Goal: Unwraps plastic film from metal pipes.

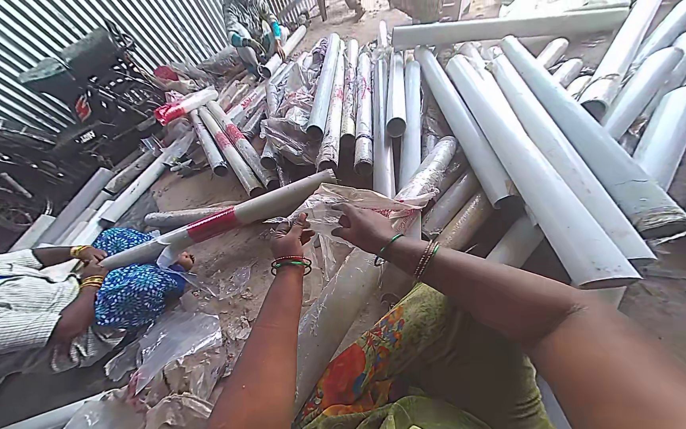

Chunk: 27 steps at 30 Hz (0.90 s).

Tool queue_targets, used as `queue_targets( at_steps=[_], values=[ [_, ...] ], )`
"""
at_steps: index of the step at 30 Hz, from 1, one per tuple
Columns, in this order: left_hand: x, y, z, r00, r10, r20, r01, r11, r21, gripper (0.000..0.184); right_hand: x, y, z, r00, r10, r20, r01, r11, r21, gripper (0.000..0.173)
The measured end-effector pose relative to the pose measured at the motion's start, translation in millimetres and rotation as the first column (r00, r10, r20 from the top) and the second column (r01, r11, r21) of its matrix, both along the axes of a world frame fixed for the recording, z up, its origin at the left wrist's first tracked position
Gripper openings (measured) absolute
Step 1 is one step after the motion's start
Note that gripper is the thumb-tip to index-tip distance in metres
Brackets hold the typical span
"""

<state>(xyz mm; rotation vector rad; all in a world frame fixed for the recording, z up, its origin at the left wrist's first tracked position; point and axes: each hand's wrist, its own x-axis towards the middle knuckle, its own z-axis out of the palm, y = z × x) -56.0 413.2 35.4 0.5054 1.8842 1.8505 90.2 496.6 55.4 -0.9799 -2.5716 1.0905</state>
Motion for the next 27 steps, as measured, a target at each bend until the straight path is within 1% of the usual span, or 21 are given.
queue_targets(
  at_steps=[1, 4, 6, 7, 8, 9, 10, 11, 12, 13, 14, 15, 16, 17, 19, 20, 22, 23, 25, 27],
  values=[
    [3, 0, 2, 1.0, 0.001, 0.01, -0.001, 1.0, 0.004, 0.016, -10, -3, -1, 1.0, 0.008, 0.015, -0.008, 1.0, 0.005, 0.054],
    [8, -2, 4, 1.0, -0.025, 0.003, 0.025, 0.999, 0.027, 0.016, -24, 2, -5, 0.999, -0.039, 0.015, 0.039, 0.999, 0.002, 0.035],
    [8, -5, 4, 0.991, -0.12, -0.052, 0.121, 0.993, 0.008, 0.016, -21, 16, -2, 0.996, -0.092, -0.015, 0.093, 0.996, 0.018, 0.029],
    [8, -7, 4, 0.976, -0.19, -0.107, 0.188, 0.982, -0.034, 0.02, -17, 26, 2, 0.99, -0.127, -0.055, 0.128, 0.992, 0.02, 0.029],
    [7, -8, 4, 0.946, -0.279, -0.168, 0.262, 0.958, -0.112, 0.025, -12, 38, 7, 0.98, -0.173, -0.097, 0.175, 0.984, 0.016, 0.028],
    [7, -9, 3, 0.898, -0.377, -0.229, 0.329, 0.918, -0.219, 0.031, -5, 49, 16, 0.96, -0.24, -0.141, 0.24, 0.971, -0.015, 0.029],
    [7, -9, 1, 0.833, -0.483, -0.27, 0.386, 0.857, -0.341, 0.036, 2, 62, 26, 0.927, -0.324, -0.189, 0.318, 0.946, -0.061, 0.029],
    [9, -9, -1, 0.755, -0.589, -0.289, 0.421, 0.773, -0.474, 0.039, 9, 78, 33, 0.875, -0.411, -0.256, 0.395, 0.912, -0.113, 0.029],
    [13, -7, -3, 0.663, -0.69, -0.291, 0.432, 0.67, -0.604, 0.043, 17, 95, 38, 0.813, -0.486, -0.321, 0.455, 0.874, -0.172, 0.029],
    [20, -5, -2, 0.558, -0.789, -0.257, 0.417, 0.535, -0.734, 0.049, 28, 113, 44, 0.746, -0.557, -0.366, 0.5, 0.831, -0.246, 0.031],
    [27, -3, -3, 0.46, -0.863, -0.211, 0.379, 0.405, -0.832, 0.057, 40, 130, 49, 0.67, -0.623, -0.403, 0.529, 0.782, -0.33, 0.033],
    [35, -1, -4, 0.386, -0.91, -0.152, 0.328, 0.29, -0.899, 0.065, 53, 149, 50, 0.588, -0.691, -0.422, 0.553, 0.723, -0.413, 0.034],
    [41, 1, -8, 0.344, -0.934, -0.097, 0.281, 0.201, -0.939, 0.074, 67, 168, 47, 0.495, -0.757, -0.428, 0.576, 0.654, -0.491, 0.034],
    [46, 2, -12, 0.323, -0.945, -0.055, 0.242, 0.139, -0.96, 0.081, 82, 184, 43, 0.396, -0.816, -0.421, 0.599, 0.577, -0.556, 0.03],
    [55, 3, -13, 0.325, -0.946, 0.009, 0.194, 0.057, -0.979, 0.09, 117, 207, 32, 0.193, -0.886, -0.422, 0.617, 0.445, -0.65, 0.018],
    [58, 3, -12, 0.337, -0.941, 0.024, 0.184, 0.041, -0.982, 0.091, 136, 214, 25, 0.105, -0.902, -0.42, 0.615, 0.39, -0.685, 0.012],
    [58, 3, -14, 0.352, -0.935, 0.028, 0.177, 0.037, -0.984, 0.089, 178, 219, 3, -0.034, -0.91, -0.414, 0.605, 0.311, -0.733, 0.009],
    [58, 3, -15, 0.357, -0.934, 0.024, 0.177, 0.043, -0.983, 0.088, 198, 219, -11, -0.087, -0.911, -0.404, 0.607, 0.273, -0.746, 0.007],
    [58, 3, -16, 0.367, -0.93, 0.026, 0.184, 0.045, -0.982, 0.087, 232, 209, -42, -0.16, -0.912, -0.377, 0.616, 0.206, -0.76, 0.014],
    [59, 3, -15, 0.376, -0.926, 0.029, 0.192, 0.047, -0.98, 0.087, 252, 197, -70, -0.24, -0.91, -0.338, 0.585, 0.142, -0.798, 0.006]
  ],
)
